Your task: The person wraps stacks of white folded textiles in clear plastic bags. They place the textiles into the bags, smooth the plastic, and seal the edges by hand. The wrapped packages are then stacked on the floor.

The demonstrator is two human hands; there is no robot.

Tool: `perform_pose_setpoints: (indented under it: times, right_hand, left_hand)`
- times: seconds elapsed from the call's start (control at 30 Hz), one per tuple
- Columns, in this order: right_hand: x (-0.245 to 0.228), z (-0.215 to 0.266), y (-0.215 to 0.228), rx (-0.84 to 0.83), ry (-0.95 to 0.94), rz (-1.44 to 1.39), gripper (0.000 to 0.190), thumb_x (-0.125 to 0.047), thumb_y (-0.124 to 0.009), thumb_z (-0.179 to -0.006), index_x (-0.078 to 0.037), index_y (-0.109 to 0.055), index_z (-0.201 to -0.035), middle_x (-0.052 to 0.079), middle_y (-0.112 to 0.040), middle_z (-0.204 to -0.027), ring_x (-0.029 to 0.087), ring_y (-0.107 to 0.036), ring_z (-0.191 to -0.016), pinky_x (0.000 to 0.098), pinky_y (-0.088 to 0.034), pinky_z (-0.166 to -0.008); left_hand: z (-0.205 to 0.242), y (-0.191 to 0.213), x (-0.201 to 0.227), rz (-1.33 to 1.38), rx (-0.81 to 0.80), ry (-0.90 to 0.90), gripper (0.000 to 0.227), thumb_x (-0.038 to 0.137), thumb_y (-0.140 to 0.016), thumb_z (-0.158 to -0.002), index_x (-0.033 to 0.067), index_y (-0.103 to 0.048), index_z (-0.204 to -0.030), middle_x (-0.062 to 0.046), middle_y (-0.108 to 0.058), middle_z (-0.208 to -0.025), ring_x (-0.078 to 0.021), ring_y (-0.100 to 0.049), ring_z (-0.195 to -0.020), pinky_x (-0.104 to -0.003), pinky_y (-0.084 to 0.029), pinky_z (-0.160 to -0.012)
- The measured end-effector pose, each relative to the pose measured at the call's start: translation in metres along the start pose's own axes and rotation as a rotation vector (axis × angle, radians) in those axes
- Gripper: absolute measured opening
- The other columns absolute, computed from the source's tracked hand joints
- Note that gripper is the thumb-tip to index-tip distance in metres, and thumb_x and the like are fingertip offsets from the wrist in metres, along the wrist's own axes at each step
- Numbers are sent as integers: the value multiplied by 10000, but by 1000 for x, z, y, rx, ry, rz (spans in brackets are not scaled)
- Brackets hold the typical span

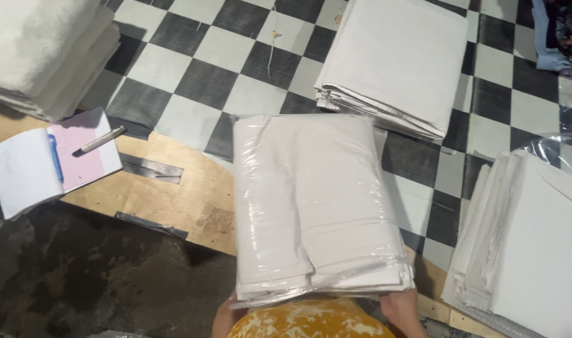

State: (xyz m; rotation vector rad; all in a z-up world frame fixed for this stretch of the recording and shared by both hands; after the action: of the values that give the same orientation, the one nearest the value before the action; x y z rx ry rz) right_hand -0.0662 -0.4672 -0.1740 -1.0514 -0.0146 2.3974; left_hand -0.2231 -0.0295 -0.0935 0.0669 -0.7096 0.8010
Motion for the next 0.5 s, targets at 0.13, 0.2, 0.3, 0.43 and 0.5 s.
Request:
perform_pose_setpoints:
  times: [0.13,0.2,0.3,0.43,0.5]
  right_hand:
    - [-16,-11,-92,-108,29,-28,331,-178,-481,-1038,-50,-570,-1330,123,-659,-1244,257,-670,-1058,430,-577,-886]
    - [-31,-25,-163,-267,62,-59,374,-181,-508,-1036,-43,-549,-1380,105,-637,-1318,233,-659,-1138,413,-562,-975]
    - [-59,-57,-243,-180,90,242,359,-85,-359,-1048,68,-525,-1328,233,-639,-1250,302,-711,-1019,410,-608,-829]
    - [-118,-78,-264,-393,202,527,305,-49,-339,-1035,102,-577,-1152,264,-719,-949,307,-729,-731,391,-613,-635]
    - [-143,-85,-242,-342,319,554,274,-66,-403,-1048,80,-634,-1071,235,-724,-883,285,-711,-671,372,-592,-596]
  left_hand:
    - [2,-12,69,-1169,53,-834,494,279,-841,-691,131,-713,-1145,-141,-770,-1026,-311,-746,-885,-393,-594,-755]
    - [-18,-9,96,-1172,88,-852,315,263,-773,-788,122,-745,-1068,-146,-772,-978,-308,-747,-856,-401,-593,-756]
    - [-72,-7,128,71,-156,-561,397,288,-441,-1041,7,-699,-1152,-148,-756,-1055,-255,-714,-923,-382,-578,-808]
    - [-88,-10,131,-44,-73,-426,378,180,-398,-1008,-81,-653,-912,-180,-799,-945,-347,-756,-855,-477,-632,-770]
    - [-67,-11,94,-170,-101,-294,444,257,-412,-1020,-65,-681,-874,-181,-799,-888,-338,-757,-806,-460,-626,-738]
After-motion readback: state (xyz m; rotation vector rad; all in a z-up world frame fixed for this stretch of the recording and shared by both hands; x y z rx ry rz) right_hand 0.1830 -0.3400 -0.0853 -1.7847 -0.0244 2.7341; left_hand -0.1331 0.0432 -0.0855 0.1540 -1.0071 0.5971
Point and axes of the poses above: each hand's wrist, its own z-axis away from the middle knuckle, its own y-axis out of the back of the hand, x = y × z, the point moved 6 cm from there along -z, towards the middle knuckle
